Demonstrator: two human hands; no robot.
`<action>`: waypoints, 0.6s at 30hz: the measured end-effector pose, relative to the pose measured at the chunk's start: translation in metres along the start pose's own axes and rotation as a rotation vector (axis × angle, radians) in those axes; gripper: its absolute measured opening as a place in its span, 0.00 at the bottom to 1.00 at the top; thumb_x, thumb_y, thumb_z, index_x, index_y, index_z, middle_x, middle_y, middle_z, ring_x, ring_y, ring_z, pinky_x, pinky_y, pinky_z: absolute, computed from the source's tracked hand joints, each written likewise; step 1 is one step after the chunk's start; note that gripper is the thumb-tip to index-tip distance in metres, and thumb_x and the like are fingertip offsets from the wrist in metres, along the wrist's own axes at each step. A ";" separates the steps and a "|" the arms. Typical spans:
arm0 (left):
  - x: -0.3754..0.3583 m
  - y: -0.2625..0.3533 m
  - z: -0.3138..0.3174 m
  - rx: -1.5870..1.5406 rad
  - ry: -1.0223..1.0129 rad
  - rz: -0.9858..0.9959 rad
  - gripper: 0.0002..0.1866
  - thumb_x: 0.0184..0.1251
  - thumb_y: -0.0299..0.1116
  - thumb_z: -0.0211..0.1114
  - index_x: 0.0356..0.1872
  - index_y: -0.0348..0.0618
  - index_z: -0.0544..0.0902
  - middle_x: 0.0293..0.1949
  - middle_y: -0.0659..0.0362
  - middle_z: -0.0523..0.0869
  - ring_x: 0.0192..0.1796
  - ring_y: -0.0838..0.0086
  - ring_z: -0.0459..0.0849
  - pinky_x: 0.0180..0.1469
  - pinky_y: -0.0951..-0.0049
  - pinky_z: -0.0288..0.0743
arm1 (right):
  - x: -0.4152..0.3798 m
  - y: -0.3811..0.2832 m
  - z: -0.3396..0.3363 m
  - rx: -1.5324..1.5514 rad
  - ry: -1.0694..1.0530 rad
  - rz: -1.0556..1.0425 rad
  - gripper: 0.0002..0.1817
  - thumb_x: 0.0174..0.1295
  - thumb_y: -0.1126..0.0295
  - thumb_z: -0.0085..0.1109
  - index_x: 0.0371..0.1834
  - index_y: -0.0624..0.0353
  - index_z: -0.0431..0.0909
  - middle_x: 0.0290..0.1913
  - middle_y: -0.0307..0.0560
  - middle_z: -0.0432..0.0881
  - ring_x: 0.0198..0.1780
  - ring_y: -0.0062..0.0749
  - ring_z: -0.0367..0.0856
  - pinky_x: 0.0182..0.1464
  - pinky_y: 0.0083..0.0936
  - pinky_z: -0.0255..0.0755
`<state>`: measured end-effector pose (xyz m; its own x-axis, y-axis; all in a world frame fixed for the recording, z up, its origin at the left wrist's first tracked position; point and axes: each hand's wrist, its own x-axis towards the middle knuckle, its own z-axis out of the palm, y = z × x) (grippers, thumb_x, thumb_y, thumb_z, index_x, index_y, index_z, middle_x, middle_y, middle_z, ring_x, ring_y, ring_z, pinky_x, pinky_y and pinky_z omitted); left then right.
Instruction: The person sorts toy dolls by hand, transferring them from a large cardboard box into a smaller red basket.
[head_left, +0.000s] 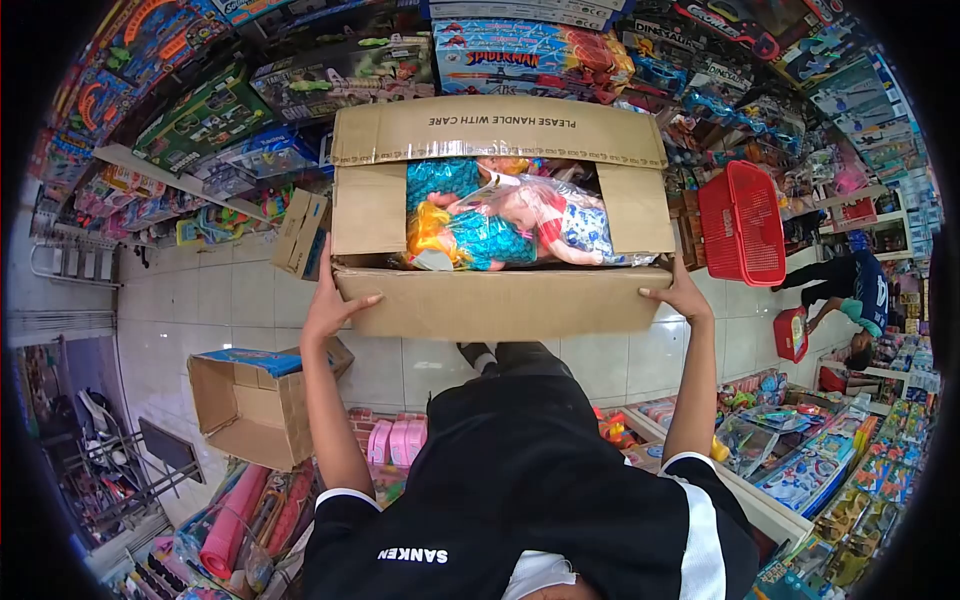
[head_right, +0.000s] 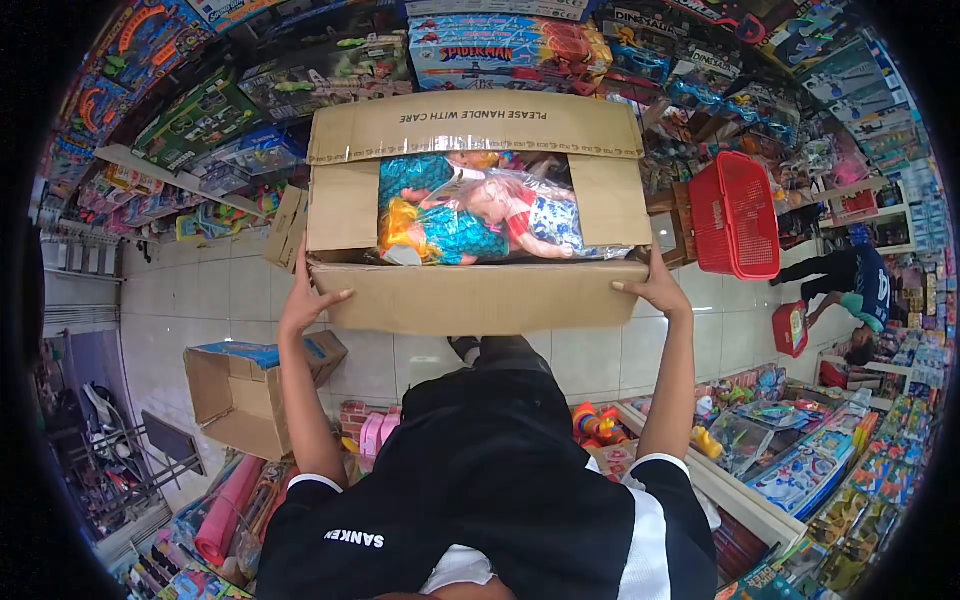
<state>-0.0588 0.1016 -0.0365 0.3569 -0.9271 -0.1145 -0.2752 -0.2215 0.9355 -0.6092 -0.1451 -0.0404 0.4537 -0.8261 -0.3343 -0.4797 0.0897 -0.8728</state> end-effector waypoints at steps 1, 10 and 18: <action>0.000 -0.004 0.002 0.001 -0.001 0.007 0.63 0.43 0.24 0.80 0.79 0.49 0.46 0.74 0.50 0.62 0.73 0.62 0.64 0.73 0.62 0.61 | -0.001 -0.002 0.002 -0.058 -0.004 -0.008 0.63 0.45 0.67 0.79 0.79 0.56 0.41 0.72 0.55 0.62 0.73 0.43 0.62 0.72 0.34 0.59; 0.015 -0.014 0.015 0.062 0.275 0.016 0.42 0.52 0.10 0.63 0.72 0.43 0.63 0.67 0.50 0.73 0.70 0.62 0.69 0.67 0.63 0.70 | 0.011 0.008 0.020 -0.265 0.325 -0.168 0.41 0.53 0.76 0.69 0.72 0.61 0.61 0.60 0.54 0.78 0.59 0.40 0.78 0.58 0.32 0.73; 0.052 -0.006 -0.030 -0.194 0.086 -0.117 0.28 0.72 0.36 0.56 0.71 0.40 0.68 0.68 0.53 0.73 0.70 0.66 0.68 0.70 0.68 0.61 | 0.048 -0.011 -0.042 0.509 0.148 -0.169 0.37 0.60 0.68 0.58 0.74 0.63 0.59 0.70 0.53 0.68 0.71 0.37 0.66 0.70 0.31 0.59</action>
<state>-0.0117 0.0640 -0.0379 0.4535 -0.8674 -0.2046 -0.0542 -0.2560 0.9652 -0.6140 -0.2095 -0.0317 0.3646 -0.9185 -0.1529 0.0312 0.1762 -0.9839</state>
